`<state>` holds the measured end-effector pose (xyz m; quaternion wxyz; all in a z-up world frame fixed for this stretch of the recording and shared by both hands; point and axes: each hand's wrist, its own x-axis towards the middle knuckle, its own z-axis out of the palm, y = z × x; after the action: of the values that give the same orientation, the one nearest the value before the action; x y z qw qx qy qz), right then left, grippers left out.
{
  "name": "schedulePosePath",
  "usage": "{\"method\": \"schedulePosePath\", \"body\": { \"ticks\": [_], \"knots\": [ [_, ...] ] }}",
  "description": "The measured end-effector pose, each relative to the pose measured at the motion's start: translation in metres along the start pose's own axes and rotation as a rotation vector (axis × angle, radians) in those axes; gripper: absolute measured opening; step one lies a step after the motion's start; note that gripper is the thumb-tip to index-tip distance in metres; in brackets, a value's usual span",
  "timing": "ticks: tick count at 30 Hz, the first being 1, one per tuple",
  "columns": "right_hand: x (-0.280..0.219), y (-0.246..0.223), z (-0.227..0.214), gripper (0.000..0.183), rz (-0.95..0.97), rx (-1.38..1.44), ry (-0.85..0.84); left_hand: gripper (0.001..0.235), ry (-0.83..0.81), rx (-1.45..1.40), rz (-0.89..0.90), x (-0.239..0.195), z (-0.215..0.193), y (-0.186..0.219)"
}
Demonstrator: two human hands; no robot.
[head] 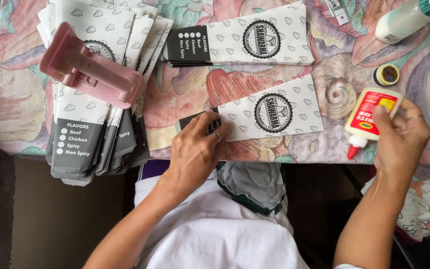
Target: The person applies glue to the edges of printed shawarma packaging sleeves and presses the layers together to seal them by hand.
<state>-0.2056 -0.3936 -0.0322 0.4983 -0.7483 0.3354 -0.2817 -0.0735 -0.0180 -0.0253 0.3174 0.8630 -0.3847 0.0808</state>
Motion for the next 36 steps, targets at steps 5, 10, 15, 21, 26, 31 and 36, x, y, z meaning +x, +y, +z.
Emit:
{"method": "schedulePosePath", "body": {
  "ticks": [5, 10, 15, 21, 26, 31, 36],
  "knots": [
    [-0.015, -0.024, 0.011, 0.033, -0.754, -0.711, 0.041, 0.018, 0.061, 0.005, 0.08, -0.003, 0.007, -0.003],
    [-0.059, -0.056, 0.092, 0.035, -0.919, -0.502, -0.245, 0.023, 0.105, -0.044, 0.078, -0.008, 0.017, -0.006],
    [-0.081, -0.067, 0.16, 0.061, -0.944, -0.794, -0.724, 0.044, -0.004, 0.142, 0.085, -0.01, 0.021, -0.006],
    [-0.04, -0.089, 0.114, 0.078, -0.467, -1.214, -0.818, 0.052, -0.14, 0.156, 0.068, -0.018, 0.011, -0.008],
    [-0.033, -0.056, 0.101, 0.078, -0.587, -1.059, -0.736, 0.087, -0.239, 0.384, -0.045, -0.045, -0.022, -0.019],
    [-0.036, -0.055, 0.1, 0.078, -0.647, -0.981, -0.695, 0.108, -0.251, 0.608, -0.16, -0.064, -0.031, -0.014],
    [-0.038, -0.055, 0.1, 0.078, -0.711, -0.956, -0.656, 0.1, -0.203, 0.346, -0.04, -0.039, -0.006, 0.011]
  ]
}}
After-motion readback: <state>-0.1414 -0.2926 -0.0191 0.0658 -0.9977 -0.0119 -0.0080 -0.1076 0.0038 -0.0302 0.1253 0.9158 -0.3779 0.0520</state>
